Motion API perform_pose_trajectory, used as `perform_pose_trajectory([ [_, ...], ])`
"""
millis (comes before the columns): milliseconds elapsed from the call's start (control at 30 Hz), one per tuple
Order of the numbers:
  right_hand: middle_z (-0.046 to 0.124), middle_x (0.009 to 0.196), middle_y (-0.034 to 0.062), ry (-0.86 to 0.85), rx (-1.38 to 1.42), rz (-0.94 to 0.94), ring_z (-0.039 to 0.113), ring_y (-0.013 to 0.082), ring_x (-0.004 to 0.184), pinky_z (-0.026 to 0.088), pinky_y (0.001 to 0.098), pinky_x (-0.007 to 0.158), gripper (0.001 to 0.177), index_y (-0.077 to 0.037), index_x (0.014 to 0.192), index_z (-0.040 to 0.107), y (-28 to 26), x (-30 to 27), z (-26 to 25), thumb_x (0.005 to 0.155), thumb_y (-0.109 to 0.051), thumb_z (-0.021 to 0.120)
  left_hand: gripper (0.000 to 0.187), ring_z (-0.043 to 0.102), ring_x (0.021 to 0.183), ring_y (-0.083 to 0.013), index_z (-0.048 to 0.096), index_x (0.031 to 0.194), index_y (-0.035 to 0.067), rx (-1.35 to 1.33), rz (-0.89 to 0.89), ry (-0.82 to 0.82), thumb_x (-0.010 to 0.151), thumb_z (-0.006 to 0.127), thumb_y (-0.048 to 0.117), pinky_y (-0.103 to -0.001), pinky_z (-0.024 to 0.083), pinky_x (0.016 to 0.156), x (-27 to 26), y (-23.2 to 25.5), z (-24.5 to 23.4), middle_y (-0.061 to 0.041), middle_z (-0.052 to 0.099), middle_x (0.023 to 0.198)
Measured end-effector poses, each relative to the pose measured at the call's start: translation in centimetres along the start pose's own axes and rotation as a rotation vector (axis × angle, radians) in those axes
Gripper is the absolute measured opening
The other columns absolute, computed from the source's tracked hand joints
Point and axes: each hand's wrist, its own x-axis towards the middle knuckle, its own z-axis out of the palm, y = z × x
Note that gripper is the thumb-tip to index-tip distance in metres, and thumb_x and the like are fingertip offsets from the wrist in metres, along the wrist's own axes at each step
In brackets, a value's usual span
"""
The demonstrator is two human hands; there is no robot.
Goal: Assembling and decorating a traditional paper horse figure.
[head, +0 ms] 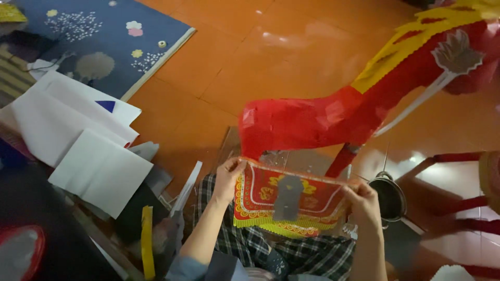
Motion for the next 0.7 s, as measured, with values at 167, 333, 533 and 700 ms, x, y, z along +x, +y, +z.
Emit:
perform_pose_trajectory([
  [167,0.055,0.066,0.0038,0.094,0.056,0.021,0.051,0.0123,0.053,0.038,0.0265,0.048,0.008,-0.008,0.087,0.065,0.4,4.0,-0.4,0.092,-0.011,0.071,0.015,0.060,0.079,-0.0091,0.074,0.095,0.009,0.029,0.092,-0.016,0.094,0.068,0.022,-0.027,0.049,0.077,2.1,1.6,0.6,-0.002,0.068,0.080],
  [333,0.060,0.068,0.0054,0.175,-0.126,0.023,0.051,0.0115,0.059,0.040,0.0287,0.050,0.016,-0.012,0.090,0.071,-4.4,6.1,0.8,0.089,-0.026,0.078,0.008,0.057,0.081,-0.0081,0.074,0.087,0.013,0.084,0.206,0.087,0.082,0.079,0.017,-0.023,0.044,0.076,5.6,0.2,0.2,0.000,0.068,0.083],
  [533,0.059,0.058,0.0055,0.188,-0.065,-0.058,0.054,0.0084,0.052,0.041,0.0203,0.048,0.004,-0.011,0.087,0.074,-6.8,7.7,2.1,0.085,-0.013,0.076,0.038,0.048,0.124,-0.0397,0.066,0.089,-0.008,0.262,0.220,0.040,0.081,0.080,0.026,-0.049,0.036,0.106,5.4,3.3,0.6,-0.026,0.041,0.138],
  [700,0.063,0.064,0.0066,0.179,-0.147,-0.236,0.053,0.0087,0.060,0.041,0.0216,0.056,0.006,-0.007,0.090,0.073,-3.9,10.1,1.1,0.088,-0.012,0.075,0.031,0.039,0.134,-0.0464,0.067,0.086,-0.007,0.298,0.262,0.043,0.079,0.082,0.018,-0.046,0.040,0.105,6.4,2.3,1.4,-0.028,0.026,0.151],
])
